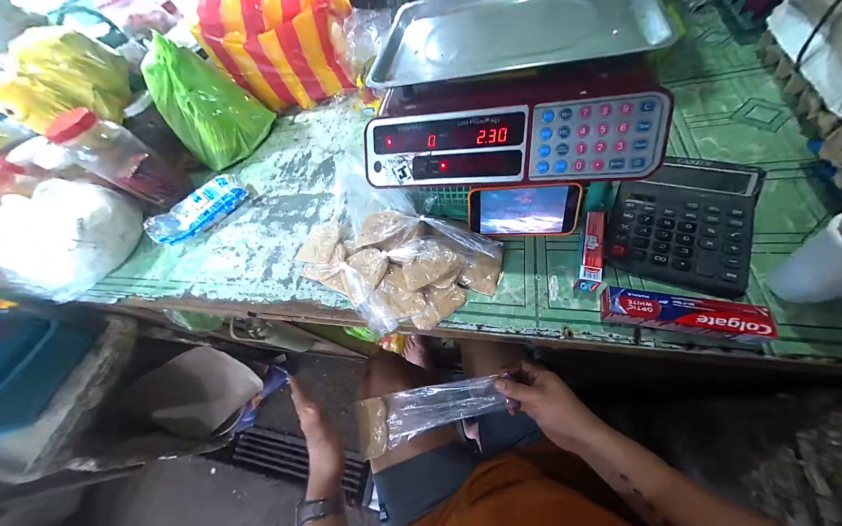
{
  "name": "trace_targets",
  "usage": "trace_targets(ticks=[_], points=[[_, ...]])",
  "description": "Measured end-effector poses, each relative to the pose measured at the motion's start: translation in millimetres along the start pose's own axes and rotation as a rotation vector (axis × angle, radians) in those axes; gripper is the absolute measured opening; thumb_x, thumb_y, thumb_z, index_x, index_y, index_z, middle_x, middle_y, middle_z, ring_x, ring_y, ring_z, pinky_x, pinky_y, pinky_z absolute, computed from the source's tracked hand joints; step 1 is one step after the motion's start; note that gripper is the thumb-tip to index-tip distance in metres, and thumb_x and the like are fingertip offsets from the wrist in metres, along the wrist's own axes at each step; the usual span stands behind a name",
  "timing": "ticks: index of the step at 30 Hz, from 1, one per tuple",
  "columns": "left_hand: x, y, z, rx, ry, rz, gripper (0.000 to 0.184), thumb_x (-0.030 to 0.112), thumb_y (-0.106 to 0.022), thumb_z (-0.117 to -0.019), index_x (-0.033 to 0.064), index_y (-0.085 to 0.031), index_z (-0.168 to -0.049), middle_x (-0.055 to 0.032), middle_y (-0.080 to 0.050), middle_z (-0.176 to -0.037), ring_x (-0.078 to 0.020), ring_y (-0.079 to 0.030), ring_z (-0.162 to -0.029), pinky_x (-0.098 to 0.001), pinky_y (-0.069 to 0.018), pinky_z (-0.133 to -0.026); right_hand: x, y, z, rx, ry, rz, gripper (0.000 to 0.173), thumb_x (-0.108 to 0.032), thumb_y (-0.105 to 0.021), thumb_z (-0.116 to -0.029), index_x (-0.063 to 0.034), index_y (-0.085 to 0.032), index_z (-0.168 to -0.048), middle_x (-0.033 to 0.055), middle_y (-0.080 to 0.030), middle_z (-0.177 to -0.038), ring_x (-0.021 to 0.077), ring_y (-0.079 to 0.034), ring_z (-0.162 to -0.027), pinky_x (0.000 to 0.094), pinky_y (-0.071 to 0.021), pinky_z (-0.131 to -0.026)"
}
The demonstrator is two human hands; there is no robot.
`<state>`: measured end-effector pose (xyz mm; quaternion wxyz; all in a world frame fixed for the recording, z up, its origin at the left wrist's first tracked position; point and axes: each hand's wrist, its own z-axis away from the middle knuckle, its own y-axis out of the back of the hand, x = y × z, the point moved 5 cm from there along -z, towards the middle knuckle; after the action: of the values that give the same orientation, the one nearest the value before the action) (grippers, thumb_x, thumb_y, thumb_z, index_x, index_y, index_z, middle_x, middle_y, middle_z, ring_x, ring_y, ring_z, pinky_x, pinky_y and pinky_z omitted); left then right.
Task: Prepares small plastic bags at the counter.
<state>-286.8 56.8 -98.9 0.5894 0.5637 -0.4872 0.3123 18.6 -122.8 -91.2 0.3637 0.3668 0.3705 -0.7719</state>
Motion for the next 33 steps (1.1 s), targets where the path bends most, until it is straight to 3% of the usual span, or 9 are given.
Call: trace_targets(ticks=[4,6,8,11,16,21,25,29,33], points=[[-14.7,-41.9,17.7,-0.043,0.019,-0.569,0.106,0.083,-0.013,-0.0914,0.0058,-0.023,-0.164,-0.026,-0.017,-0.168,-0.0487,-0.009,-0.156,-0.0792,-0.007,-0.114,18.5,1.8,2.2,0.029,-0.096,-0.029,0.015,-0.005,-0.066,-0.097,-0.0014,-0.061,-0.11,0.0051,-0.065,-0.089,0.0113,-0.061,-0.068,0.0264,-0.0556,-0.066],[-16.9,-31.2,7.5,-0.098,0.1,-0.453,0.106,0.082,-0.012,-0.0923,0.0048,-0.013,-0.165,-0.0242,-0.009,-0.17,-0.0428,-0.004,-0.158,-0.0756,-0.0058,-0.117,17.0,-1.7,-1.2,0.027,-0.085,-0.027,0.013,-0.004,-0.066,-0.097,-0.0015,-0.061,-0.109,0.0052,-0.065,-0.088,0.0114,-0.062,-0.068,0.0264,-0.056,-0.066],[-6.9,-4.6,-1.2,-0.05,0.105,-0.09,0.11,0.084,-0.02,-0.0928,0.0014,-0.004,-0.164,-0.0184,-0.002,-0.172,-0.0261,-0.006,-0.16,-0.053,-0.0086,-0.128,12.1,-3.2,-3.8,0.024,-0.06,-0.004,0.012,-0.003,-0.067,-0.0959,-0.0013,-0.062,-0.107,0.0053,-0.066,-0.087,0.0116,-0.063,-0.067,0.0264,-0.0568,-0.065],[41.1,48.1,-8.0,0.177,-0.159,0.066,0.105,0.078,-0.025,-0.0972,-0.0007,-0.001,-0.163,-0.0159,-0.005,-0.172,-0.0191,-0.009,-0.159,-0.0416,-0.0124,-0.13,2.4,2.8,-1.7,0.055,-0.019,0.104,0.016,-0.005,-0.067,-0.0961,-0.0005,-0.062,-0.111,0.0045,-0.067,-0.09,0.0107,-0.064,-0.07,0.0269,-0.0581,-0.068],[112.9,82.2,29.1,0.359,-0.367,-0.439,0.107,0.08,-0.025,-0.0955,0.0028,0.003,-0.164,-0.0137,0.01,-0.172,-0.0254,0.004,-0.16,-0.0526,-0.002,-0.129,20.9,-7.2,-8.4,0.026,0.001,0.146,0.013,-0.005,-0.061,-0.0978,-0.0051,-0.059,-0.111,-0.0007,-0.067,-0.091,0.0087,-0.064,-0.073,0.0264,-0.059,-0.07],[2.4,-42.6,18.4,-0.051,-0.123,-0.699,0.097,0.081,-0.021,-0.0939,0.0163,-0.017,-0.166,-0.0127,-0.002,-0.174,-0.0372,0.004,-0.159,-0.0765,0.0026,-0.119,20.5,-11.1,-15.1,0.042,-0.013,0.1,0.011,-0.002,-0.059,-0.0979,-0.0058,-0.058,-0.108,0.0001,-0.065,-0.087,0.0089,-0.062,-0.069,0.0256,-0.0575,-0.068],[25.9,30.6,-3.4,-0.063,0.036,-0.156,0.099,0.081,-0.007,-0.0947,0.0124,-0.008,-0.167,-0.009,-0.002,-0.174,-0.0265,-0.001,-0.16,-0.067,-0.0034,-0.124,4.9,-5.3,-10.4,0.017,0.033,0.125,0.011,-0.003,-0.06,-0.0956,-0.0083,-0.058,-0.105,-0.0007,-0.066,-0.088,0.0082,-0.063,-0.069,0.0241,-0.0581,-0.068],[133.5,101.2,-2.2,0.324,-0.33,-0.516,0.114,0.084,-0.01,-0.0923,-0.0062,-0.01,-0.162,-0.0291,-0.006,-0.169,-0.0463,-0.002,-0.157,-0.0758,0.0005,-0.119,-1.9,-9.8,-5.9,-0.008,0.067,0.102,0.012,0.0,-0.06,-0.095,-0.0101,-0.062,-0.101,-0.0013,-0.068,-0.086,0.0076,-0.065,-0.069,0.023,-0.0591,-0.068],[75.1,9.3,11.9,0.171,-0.215,-0.769,0.102,0.082,-0.029,-0.0924,0.011,-0.021,-0.165,-0.0243,-0.007,-0.17,-0.0497,-0.001,-0.156,-0.0819,-0.0003,-0.115,2.2,-28.6,-3.0,-0.072,0.096,0.11,0.014,0.002,-0.063,-0.0924,-0.0105,-0.065,-0.099,-0.0013,-0.069,-0.085,0.0078,-0.065,-0.068,0.0231,-0.0592,-0.067]])
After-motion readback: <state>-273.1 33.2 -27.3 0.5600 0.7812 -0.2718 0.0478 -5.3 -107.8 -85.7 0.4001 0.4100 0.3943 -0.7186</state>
